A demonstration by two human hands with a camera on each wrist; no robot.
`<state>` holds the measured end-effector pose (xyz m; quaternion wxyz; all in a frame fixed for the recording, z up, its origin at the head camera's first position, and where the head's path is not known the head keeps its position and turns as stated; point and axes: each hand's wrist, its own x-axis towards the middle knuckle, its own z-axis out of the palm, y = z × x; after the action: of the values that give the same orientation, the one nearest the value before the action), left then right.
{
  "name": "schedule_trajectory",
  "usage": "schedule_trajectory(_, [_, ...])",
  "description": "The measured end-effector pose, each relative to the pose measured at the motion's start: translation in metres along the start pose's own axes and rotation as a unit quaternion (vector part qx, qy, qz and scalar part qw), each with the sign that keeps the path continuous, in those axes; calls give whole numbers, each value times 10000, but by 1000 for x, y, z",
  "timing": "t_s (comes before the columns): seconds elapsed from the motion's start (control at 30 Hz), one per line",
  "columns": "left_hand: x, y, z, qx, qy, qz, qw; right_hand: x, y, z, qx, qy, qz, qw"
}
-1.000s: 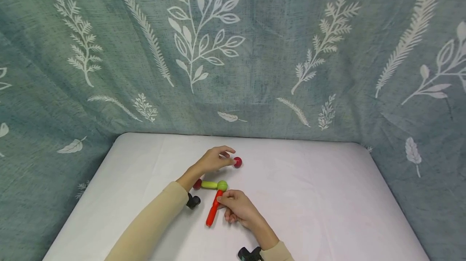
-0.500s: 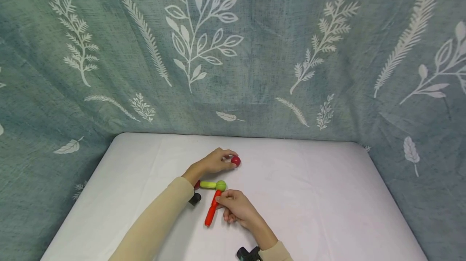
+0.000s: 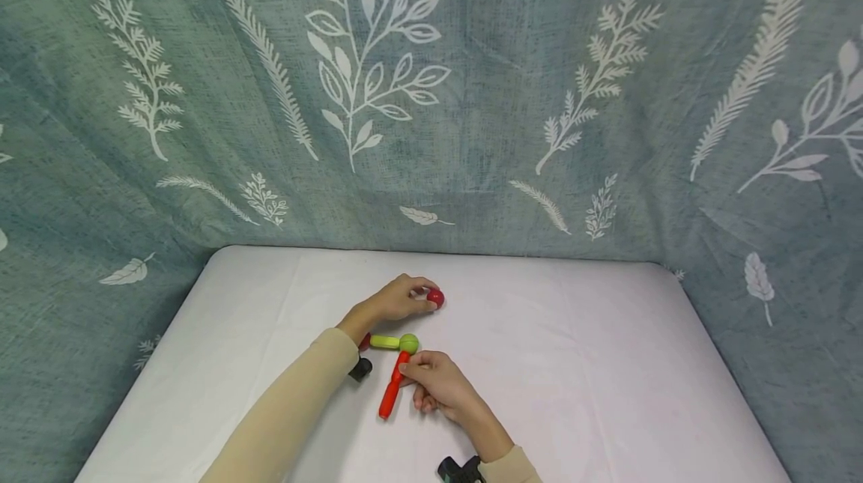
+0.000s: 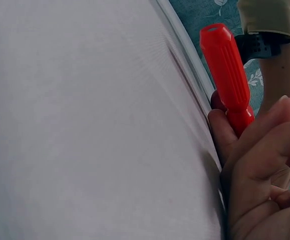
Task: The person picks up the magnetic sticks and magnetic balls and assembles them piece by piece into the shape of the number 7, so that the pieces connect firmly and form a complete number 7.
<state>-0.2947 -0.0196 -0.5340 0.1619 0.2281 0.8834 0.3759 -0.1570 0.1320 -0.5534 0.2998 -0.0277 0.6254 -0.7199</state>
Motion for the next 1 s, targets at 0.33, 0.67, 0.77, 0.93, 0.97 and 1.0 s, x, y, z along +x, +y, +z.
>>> schedule_trajectory(0.33, [-15,7,-11,-43,129,301,9995,0,1,-1,-35,-42,-1,10000])
schedule_trajectory(0.67, [-60,27,-38,-193,468,575,9971,2,2,-2,-133,40,14,9999])
schedule_trajectory(0.77, [-78,31,-41,-311,536,695,9957,2,2,-2,-165,48,-2,9999])
schedule_trajectory(0.93, [-112,32,-40,-568,615,826,9931,2,1,-1,-169,10,-7,9999])
schedule_trajectory(0.97, [-118,32,-39,-618,633,841,9925,2,1,-1,-172,6,-9,9999])
schedule_trajectory(1.0, [-125,32,-38,-642,648,853,9922,1,1,-1,-174,8,-1,9998])
